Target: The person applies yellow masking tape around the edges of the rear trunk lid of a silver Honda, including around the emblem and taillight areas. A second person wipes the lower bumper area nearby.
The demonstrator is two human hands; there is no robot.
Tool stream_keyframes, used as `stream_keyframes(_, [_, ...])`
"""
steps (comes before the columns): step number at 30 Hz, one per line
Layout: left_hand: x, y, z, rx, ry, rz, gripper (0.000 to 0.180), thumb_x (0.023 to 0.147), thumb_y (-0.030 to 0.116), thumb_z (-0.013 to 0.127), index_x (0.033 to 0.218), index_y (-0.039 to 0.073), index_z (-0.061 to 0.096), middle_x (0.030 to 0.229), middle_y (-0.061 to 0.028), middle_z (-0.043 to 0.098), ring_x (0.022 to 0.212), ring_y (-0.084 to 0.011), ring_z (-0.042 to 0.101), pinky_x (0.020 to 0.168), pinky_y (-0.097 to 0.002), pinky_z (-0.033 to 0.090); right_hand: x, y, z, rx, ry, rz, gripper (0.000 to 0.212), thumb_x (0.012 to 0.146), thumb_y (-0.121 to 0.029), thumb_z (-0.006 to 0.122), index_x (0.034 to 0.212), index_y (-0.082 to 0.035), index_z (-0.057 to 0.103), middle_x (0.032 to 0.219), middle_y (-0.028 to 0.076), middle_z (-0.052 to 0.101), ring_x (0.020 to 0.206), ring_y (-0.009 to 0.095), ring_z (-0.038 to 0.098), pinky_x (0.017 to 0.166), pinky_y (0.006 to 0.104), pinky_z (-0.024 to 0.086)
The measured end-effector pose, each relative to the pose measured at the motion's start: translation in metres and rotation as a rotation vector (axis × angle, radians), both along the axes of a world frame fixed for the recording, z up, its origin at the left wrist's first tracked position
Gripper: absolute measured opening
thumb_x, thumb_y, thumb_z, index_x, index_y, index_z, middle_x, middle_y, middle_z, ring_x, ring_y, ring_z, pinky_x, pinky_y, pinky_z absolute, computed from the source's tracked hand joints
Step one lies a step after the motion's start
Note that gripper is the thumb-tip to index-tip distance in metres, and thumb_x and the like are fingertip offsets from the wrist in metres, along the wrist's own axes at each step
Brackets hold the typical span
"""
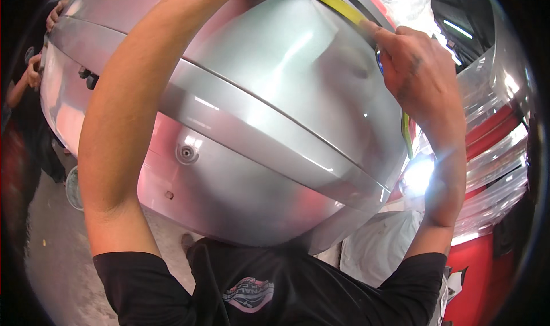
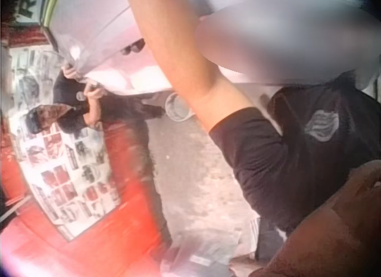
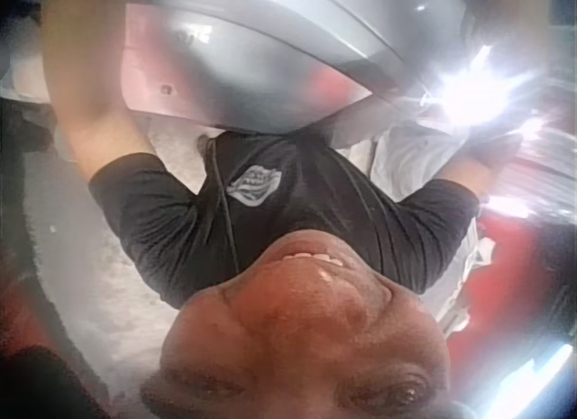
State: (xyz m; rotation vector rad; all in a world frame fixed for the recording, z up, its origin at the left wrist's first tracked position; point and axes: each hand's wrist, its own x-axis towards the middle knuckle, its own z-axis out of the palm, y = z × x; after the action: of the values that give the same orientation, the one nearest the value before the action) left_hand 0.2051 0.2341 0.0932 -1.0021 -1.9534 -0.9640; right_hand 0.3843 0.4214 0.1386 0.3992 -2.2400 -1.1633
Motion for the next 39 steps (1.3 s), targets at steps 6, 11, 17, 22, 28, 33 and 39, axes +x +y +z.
stream_keyframes(6, [0.0, -0.004, 0.0, -0.004, 0.049, -0.02, 0.03, 0.073, 0.023, 0.08, 0.081, -0.005, 0.072, 0.078, -0.0231, 0.07, 0.074, -0.0338, 0.07, 0.07, -0.042, 0.055, -0.01, 0.004, -0.005, 0.001, -0.013, 0.038, 0.026, 0.084, -0.007, 0.063, 0.104, -0.014, 0.078, 0.069, 0.015, 0.066, 0.067, 0.034, 0.069, 0.061, 0.0436, 0.054])
stream_keyframes(11, [0.004, -0.006, -0.001, -0.008, 0.001, -0.019, 0.031, 0.073, 0.024, 0.081, 0.082, -0.004, 0.072, 0.078, -0.0223, 0.07, 0.072, -0.0331, 0.069, 0.069, -0.0422, 0.054, -0.015, 0.008, -0.004, 0.007, -0.023, 0.025, 0.023, 0.083, -0.007, 0.063, 0.1, -0.013, 0.078, 0.067, 0.015, 0.065, 0.067, 0.034, 0.068, 0.06, 0.0434, 0.054])
stream_keyframes(17, [0.005, 0.0, -0.001, -0.006, -0.003, 0.016, 0.032, 0.076, 0.026, 0.08, 0.082, -0.004, 0.072, 0.076, -0.0211, 0.07, 0.07, -0.0315, 0.068, 0.067, -0.0424, 0.053, -0.013, 0.008, -0.006, -0.011, -0.004, 0.035, 0.018, 0.085, -0.008, 0.062, 0.094, -0.013, 0.077, 0.067, 0.015, 0.065, 0.066, 0.034, 0.068, 0.06, 0.0439, 0.054])
stream_keyframes(22, [0.01, 0.001, -0.001, 0.04, -0.044, 0.04, 0.028, 0.076, 0.023, 0.079, 0.08, -0.004, 0.072, 0.076, -0.0198, 0.069, 0.071, -0.0296, 0.067, 0.067, -0.0417, 0.053, -0.012, 0.006, -0.002, 0.016, -0.005, 0.069, 0.02, 0.087, -0.008, 0.061, 0.097, -0.014, 0.078, 0.067, 0.015, 0.065, 0.064, 0.034, 0.067, 0.06, 0.0433, 0.054])
stream_keyframes(28, [0.007, 0.0, 0.005, -0.023, -0.07, -0.005, 0.023, 0.076, 0.017, 0.078, 0.082, -0.005, 0.072, 0.077, -0.0212, 0.07, 0.071, -0.0305, 0.067, 0.068, -0.0417, 0.053, -0.015, 0.018, -0.006, -0.009, 0.007, 0.118, 0.015, 0.083, -0.006, 0.064, 0.092, -0.012, 0.074, 0.066, 0.015, 0.064, 0.063, 0.034, 0.067, 0.058, 0.044, 0.053])
stream_keyframes(33, [-0.011, 0.002, 0.001, -0.033, 0.044, 0.025, 0.021, 0.077, 0.014, 0.076, 0.082, -0.006, 0.072, 0.077, -0.0237, 0.069, 0.072, -0.0332, 0.068, 0.069, -0.0424, 0.054, -0.011, 0.01, -0.001, -0.009, -0.009, 0.087, 0.016, 0.083, -0.006, 0.064, 0.094, -0.012, 0.073, 0.067, 0.015, 0.065, 0.063, 0.034, 0.067, 0.058, 0.0438, 0.053])
stream_keyframes(39, [-0.003, -0.01, -0.001, -0.051, 0.107, -0.024, 0.02, 0.075, 0.013, 0.075, 0.083, -0.006, 0.072, 0.076, -0.0235, 0.069, 0.072, -0.0347, 0.068, 0.069, -0.0427, 0.054, -0.009, 0.008, 0.001, -0.031, -0.01, 0.111, 0.019, 0.084, -0.005, 0.063, 0.097, -0.012, 0.075, 0.067, 0.015, 0.065, 0.063, 0.034, 0.067, 0.058, 0.0435, 0.053])
